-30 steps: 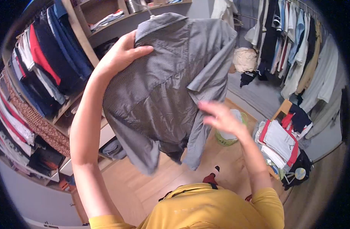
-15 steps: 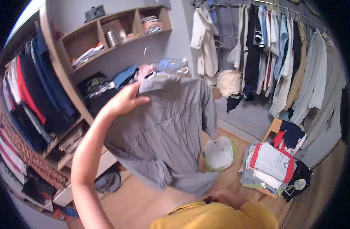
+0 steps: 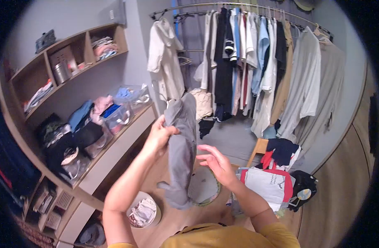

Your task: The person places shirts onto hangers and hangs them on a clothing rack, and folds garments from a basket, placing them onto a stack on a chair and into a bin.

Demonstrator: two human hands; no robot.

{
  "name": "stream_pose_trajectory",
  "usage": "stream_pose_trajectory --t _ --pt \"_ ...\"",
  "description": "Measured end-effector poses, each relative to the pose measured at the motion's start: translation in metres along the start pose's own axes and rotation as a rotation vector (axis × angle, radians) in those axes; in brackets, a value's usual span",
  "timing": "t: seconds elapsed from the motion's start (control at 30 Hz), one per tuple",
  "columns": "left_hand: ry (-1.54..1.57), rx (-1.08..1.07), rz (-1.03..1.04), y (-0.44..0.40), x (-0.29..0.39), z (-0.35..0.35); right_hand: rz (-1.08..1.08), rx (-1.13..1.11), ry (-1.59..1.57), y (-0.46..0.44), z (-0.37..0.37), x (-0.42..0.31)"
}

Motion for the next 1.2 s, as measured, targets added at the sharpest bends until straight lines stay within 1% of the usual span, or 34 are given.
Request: stream_pose_trajectory --t 0.03,0.07,0.13,0.17,0.2,0.27,0.33,0.4,0.43,0.47,0.53,0.6,0.67,0.73,0.8,0.83,0.9,0.93,0.97,1.0,1.07,1.1,1.13,1.17,1.2 --pt "-0.011 0.01 0.002 -0.008 -0.016 0.003 0.018 -0.024 -0.06 -0.007 -0.006 -0.005" --pt "-0.022 0.013 0.004 -0.017 -0.033 0.008 0.016 -0.066 0.069 -0.015 -0.015 -0.003" --pt "0.131 0.045 0.062 -0.024 -0.045 0.036 0.164 -0.17 0.256 -0.026 -0.026 -0.015" --pt "0.121 0.036 0.065 -0.032 -0.053 0.04 -0.008 -0.105 0.443 -0.032 -0.029 -0.013" --pt "0.113 0.031 0.069 -0.041 -0.06 0.043 -0.001 -0.076 0.461 -0.035 -0.036 -0.014" --pt "0.165 -0.018 0.073 -0.06 -0.066 0.052 0.054 -0.021 0.655 -0.043 -0.046 -0.017" --pt "0.213 -0.058 0.084 -0.079 -0.068 0.058 0.101 0.028 0.712 -0.054 -0.064 -0.01" --pt "0.3 -0.085 0.077 -0.099 -0.065 0.066 0.018 0.097 1.039 -0.069 -0.083 -0.006" --pt "0.308 -0.105 0.071 -0.111 -0.063 0.066 -0.02 0.151 1.137 -0.075 -0.09 -0.008" --pt "0.316 -0.122 0.069 -0.126 -0.064 0.064 -0.014 0.163 1.151 -0.084 -0.097 -0.005" --pt "0.432 -0.27 0.15 -0.157 -0.063 0.06 -0.184 0.297 1.338 -0.105 -0.109 -0.005" --pt "0.439 -0.313 0.155 -0.19 -0.059 0.054 -0.182 0.334 1.413 -0.131 -0.111 -0.017" --pt "0.435 -0.356 0.172 -0.216 -0.054 0.045 -0.129 0.309 1.518 -0.158 -0.115 -0.017" --pt "0.446 -0.401 0.2 -0.247 -0.057 0.03 -0.076 0.23 1.519 -0.185 -0.12 -0.008" --pt "0.433 -0.419 0.232 -0.275 -0.066 0.014 -0.005 0.199 1.438 -0.208 -0.121 0.006" --pt "0.42 -0.421 0.24 -0.284 -0.068 0.007 -0.014 0.17 1.434 -0.218 -0.122 0.013" --pt "0.382 -0.387 0.263 -0.302 -0.074 -0.008 -0.038 0.24 1.312 -0.232 -0.124 0.024" --pt "0.34 -0.382 0.28 -0.308 -0.077 -0.012 -0.036 0.22 1.307 -0.24 -0.127 0.027" --pt "0.338 -0.343 0.335 -0.311 -0.075 -0.016 0.001 0.266 1.282 -0.246 -0.131 0.027" --pt "0.346 -0.323 0.33 -0.315 -0.08 -0.019 0.041 0.309 1.26 -0.252 -0.133 0.027" --pt "0.276 -0.191 0.541 -0.324 -0.095 -0.025 -0.001 0.359 1.173 -0.263 -0.137 0.026" --pt "0.108 -0.125 0.599 -0.327 -0.104 -0.029 -0.013 0.35 1.198 -0.268 -0.139 0.022" --pt "0.109 -0.107 0.6 -0.327 -0.114 -0.035 -0.027 0.35 1.214 -0.273 -0.14 0.02" --pt "-0.169 0.005 0.676 -0.325 -0.12 -0.04 -0.018 0.38 1.184 -0.278 -0.144 0.02" --pt "-0.449 0.114 0.745 -0.324 -0.126 -0.045 -0.019 0.377 1.22 -0.285 -0.148 0.017"
Point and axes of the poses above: each hand's wrist, its own y-axis away from the middle knuckle, its own z-axis out of the palm, x = y × z, the point moved 2 cm from there along -y, towards the middle knuckle, and after that the axes turned 5 degrees about -x, right-handed, at the moved point
